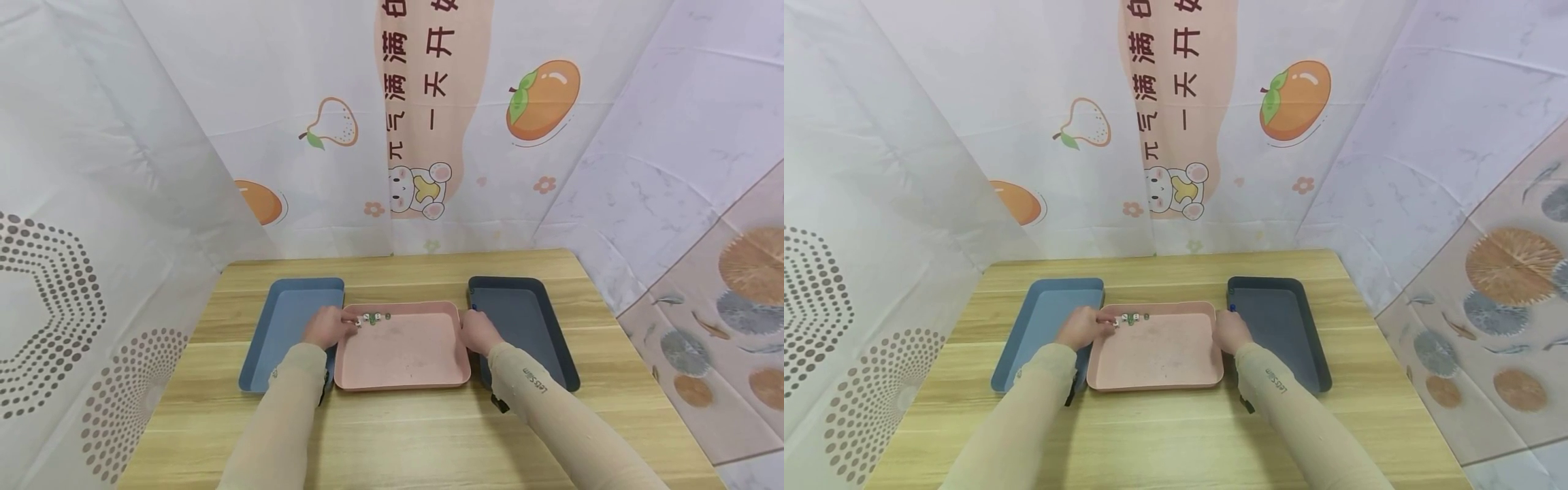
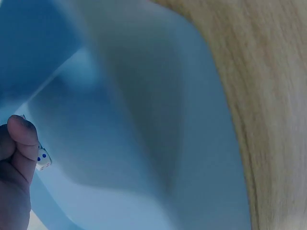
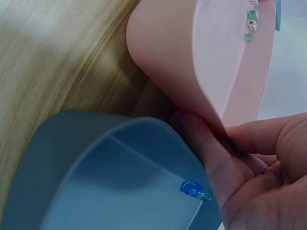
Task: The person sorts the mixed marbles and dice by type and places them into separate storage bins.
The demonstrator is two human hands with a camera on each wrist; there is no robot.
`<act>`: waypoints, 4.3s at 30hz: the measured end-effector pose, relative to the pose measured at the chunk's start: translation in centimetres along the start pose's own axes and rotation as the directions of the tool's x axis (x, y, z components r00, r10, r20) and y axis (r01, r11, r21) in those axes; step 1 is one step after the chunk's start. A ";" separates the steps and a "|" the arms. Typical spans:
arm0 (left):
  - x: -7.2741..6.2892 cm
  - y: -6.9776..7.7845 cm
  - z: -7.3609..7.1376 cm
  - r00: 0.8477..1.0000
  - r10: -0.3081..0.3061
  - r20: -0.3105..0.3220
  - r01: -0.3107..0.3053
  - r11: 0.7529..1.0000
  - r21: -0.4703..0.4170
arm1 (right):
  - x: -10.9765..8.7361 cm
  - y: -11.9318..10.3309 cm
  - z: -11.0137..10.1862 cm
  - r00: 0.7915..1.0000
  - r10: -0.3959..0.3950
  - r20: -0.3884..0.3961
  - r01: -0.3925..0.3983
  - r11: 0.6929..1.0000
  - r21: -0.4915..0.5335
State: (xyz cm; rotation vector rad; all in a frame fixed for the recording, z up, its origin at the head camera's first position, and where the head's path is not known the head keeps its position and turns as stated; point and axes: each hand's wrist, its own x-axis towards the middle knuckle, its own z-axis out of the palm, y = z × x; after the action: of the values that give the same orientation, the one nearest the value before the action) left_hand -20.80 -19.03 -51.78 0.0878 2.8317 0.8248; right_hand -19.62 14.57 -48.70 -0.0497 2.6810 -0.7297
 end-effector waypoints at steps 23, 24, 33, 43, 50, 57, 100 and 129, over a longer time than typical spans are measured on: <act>-0.1 0.4 0.7 0.996 -0.053 -0.066 0.057 0.997 0.054 | 0.0 0.0 0.1 0.999 -0.031 -0.027 0.031 1.000 -0.007; -0.1 0.4 0.7 0.996 -0.056 -0.063 0.059 0.997 0.050 | 0.0 0.0 0.1 0.999 -0.030 -0.028 0.030 1.000 -0.007; 0.0 0.4 0.6 0.999 -0.030 -0.031 0.031 0.999 0.033 | 0.2 0.1 0.0 1.000 -0.004 -0.007 0.004 1.000 0.008; 0.2 0.3 0.8 0.999 -0.005 -0.039 0.007 0.999 0.033 | 0.2 0.2 -0.1 1.000 0.018 0.011 -0.018 0.999 0.033; 0.0 0.1 0.7 0.999 -0.016 -0.047 0.016 1.000 0.010 | 0.4 0.4 0.1 1.000 0.018 0.019 -0.019 0.999 0.029; -0.1 0.7 -0.4 0.996 0.027 -0.089 -0.030 0.999 -0.028 | 0.5 0.2 0.2 1.000 0.008 0.004 -0.008 1.000 0.020; -2.6 -5.6 -4.6 0.990 -0.077 -0.118 0.092 0.988 0.122 | 0.2 0.1 0.1 1.000 0.006 -0.006 -0.006 1.000 0.024; -2.9 -4.9 -3.8 0.980 -0.147 -0.134 0.167 0.974 0.152 | 0.1 -0.1 0.0 1.000 -0.002 -0.006 0.002 1.000 0.008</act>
State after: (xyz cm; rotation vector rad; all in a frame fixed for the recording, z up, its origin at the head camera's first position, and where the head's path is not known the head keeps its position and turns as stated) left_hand -18.77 -25.51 -50.81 -0.1678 2.9681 0.5836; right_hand -19.73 14.50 -48.68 -0.0482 2.6843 -0.7428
